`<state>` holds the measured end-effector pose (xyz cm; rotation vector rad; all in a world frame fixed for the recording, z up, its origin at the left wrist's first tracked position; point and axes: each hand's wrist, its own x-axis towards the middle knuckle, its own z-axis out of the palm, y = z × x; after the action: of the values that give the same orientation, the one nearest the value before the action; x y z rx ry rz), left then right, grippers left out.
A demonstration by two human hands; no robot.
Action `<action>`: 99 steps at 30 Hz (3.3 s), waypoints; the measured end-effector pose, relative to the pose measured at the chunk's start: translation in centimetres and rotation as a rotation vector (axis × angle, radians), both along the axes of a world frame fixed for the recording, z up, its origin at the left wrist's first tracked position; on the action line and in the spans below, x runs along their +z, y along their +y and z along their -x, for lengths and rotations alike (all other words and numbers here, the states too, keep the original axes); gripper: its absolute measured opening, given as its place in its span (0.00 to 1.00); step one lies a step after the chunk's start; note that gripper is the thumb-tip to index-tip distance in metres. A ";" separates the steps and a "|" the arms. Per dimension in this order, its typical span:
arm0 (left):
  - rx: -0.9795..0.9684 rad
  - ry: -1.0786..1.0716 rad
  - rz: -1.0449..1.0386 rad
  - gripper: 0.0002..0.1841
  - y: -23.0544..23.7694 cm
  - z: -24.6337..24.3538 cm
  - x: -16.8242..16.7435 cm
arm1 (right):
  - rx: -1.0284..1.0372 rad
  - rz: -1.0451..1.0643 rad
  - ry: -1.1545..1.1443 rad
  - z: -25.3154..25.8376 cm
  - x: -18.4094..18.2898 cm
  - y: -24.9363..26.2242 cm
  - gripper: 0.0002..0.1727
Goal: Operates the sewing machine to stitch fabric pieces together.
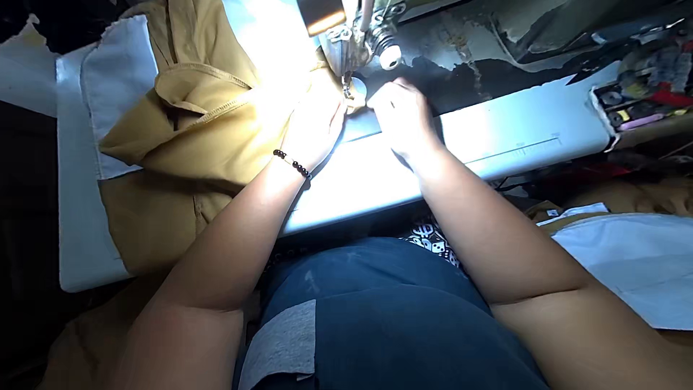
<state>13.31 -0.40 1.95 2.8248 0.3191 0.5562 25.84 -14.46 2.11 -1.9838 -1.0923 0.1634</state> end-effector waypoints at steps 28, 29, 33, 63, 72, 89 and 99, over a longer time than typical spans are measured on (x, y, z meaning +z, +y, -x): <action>-0.016 0.213 0.143 0.15 -5.3 1.4 6.7 | 0.251 -0.131 1.036 7.7 1.1 -7.9 0.11; 0.016 0.242 0.218 0.15 -4.6 0.3 5.0 | 0.218 -0.156 1.099 7.6 0.9 -8.0 0.10; 0.098 0.132 0.402 0.13 -3.8 0.4 0.7 | 0.209 -0.186 1.071 6.0 1.1 -7.4 0.14; -0.126 0.098 -0.068 0.11 -5.4 3.2 -0.2 | 0.334 -0.083 -0.349 3.1 -2.4 -6.3 0.11; -0.219 0.106 0.122 0.22 -1.1 2.9 -0.5 | 0.363 0.082 -0.314 1.1 -0.8 -2.9 0.13; -0.053 -0.062 0.093 0.17 0.1 1.0 1.2 | 0.167 0.026 0.584 0.0 2.7 0.3 0.17; -0.021 0.094 0.017 0.18 0.0 1.2 3.3 | 0.086 -0.251 1.107 1.8 2.3 1.1 0.20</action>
<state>12.11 -0.39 5.29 2.8395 0.3093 0.4155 23.99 -13.38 4.44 -1.2712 -0.4187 0.9795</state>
